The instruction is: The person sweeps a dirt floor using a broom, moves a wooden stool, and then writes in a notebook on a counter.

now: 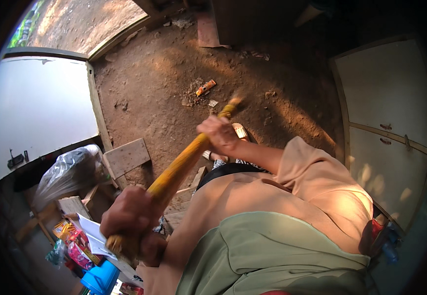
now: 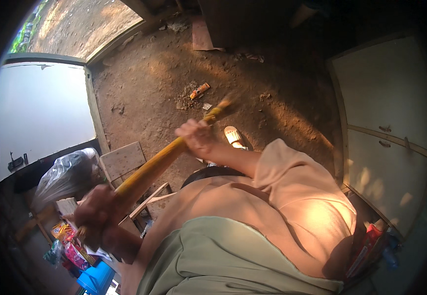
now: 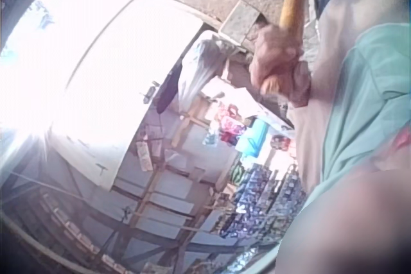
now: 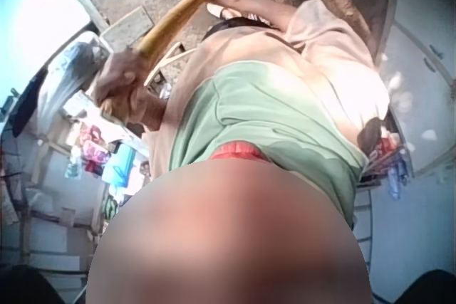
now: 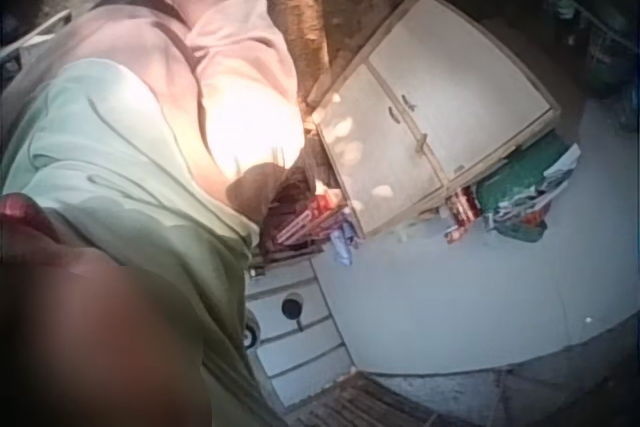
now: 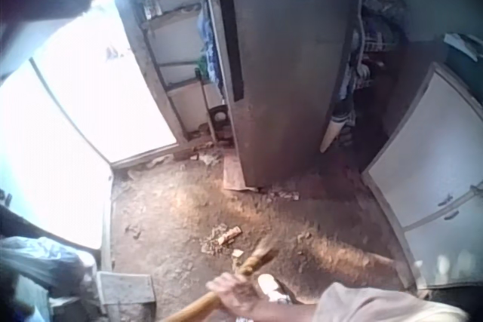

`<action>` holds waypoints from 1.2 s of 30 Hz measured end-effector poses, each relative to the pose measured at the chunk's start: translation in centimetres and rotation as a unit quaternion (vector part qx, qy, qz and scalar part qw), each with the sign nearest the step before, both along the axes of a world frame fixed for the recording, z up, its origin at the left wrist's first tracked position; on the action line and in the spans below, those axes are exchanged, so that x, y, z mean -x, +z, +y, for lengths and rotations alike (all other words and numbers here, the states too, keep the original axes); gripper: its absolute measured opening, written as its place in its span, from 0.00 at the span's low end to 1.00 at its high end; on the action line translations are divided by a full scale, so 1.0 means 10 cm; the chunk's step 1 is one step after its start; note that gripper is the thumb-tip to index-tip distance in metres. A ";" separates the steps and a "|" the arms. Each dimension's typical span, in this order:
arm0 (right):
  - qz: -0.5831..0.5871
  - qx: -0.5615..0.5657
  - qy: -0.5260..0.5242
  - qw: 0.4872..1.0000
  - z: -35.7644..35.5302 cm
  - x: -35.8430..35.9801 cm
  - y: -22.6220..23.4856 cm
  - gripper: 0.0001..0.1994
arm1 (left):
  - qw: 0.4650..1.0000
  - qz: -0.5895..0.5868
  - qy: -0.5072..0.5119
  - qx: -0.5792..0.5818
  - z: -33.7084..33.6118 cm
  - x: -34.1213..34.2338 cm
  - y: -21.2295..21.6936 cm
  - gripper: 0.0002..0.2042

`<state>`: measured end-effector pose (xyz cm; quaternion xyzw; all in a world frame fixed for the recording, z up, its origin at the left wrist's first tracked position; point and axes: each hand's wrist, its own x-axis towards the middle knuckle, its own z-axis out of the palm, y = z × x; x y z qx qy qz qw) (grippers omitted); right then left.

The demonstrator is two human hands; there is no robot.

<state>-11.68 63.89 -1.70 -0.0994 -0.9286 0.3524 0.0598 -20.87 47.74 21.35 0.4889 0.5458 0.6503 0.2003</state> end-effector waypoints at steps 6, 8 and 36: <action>0.018 0.002 -0.137 0.990 0.57 -0.11 -1.28 0.12 | 0.983 0.000 -0.051 0.175 0.55 -0.05 -1.00 0.14; 0.078 0.072 -0.133 0.985 0.53 0.06 -1.40 0.14 | 0.975 -0.016 0.002 0.220 0.60 -0.06 -0.90 0.13; -0.032 0.111 -0.108 0.987 -0.08 0.30 -1.06 0.07 | 0.985 -0.034 0.064 0.155 0.49 0.08 -0.54 0.08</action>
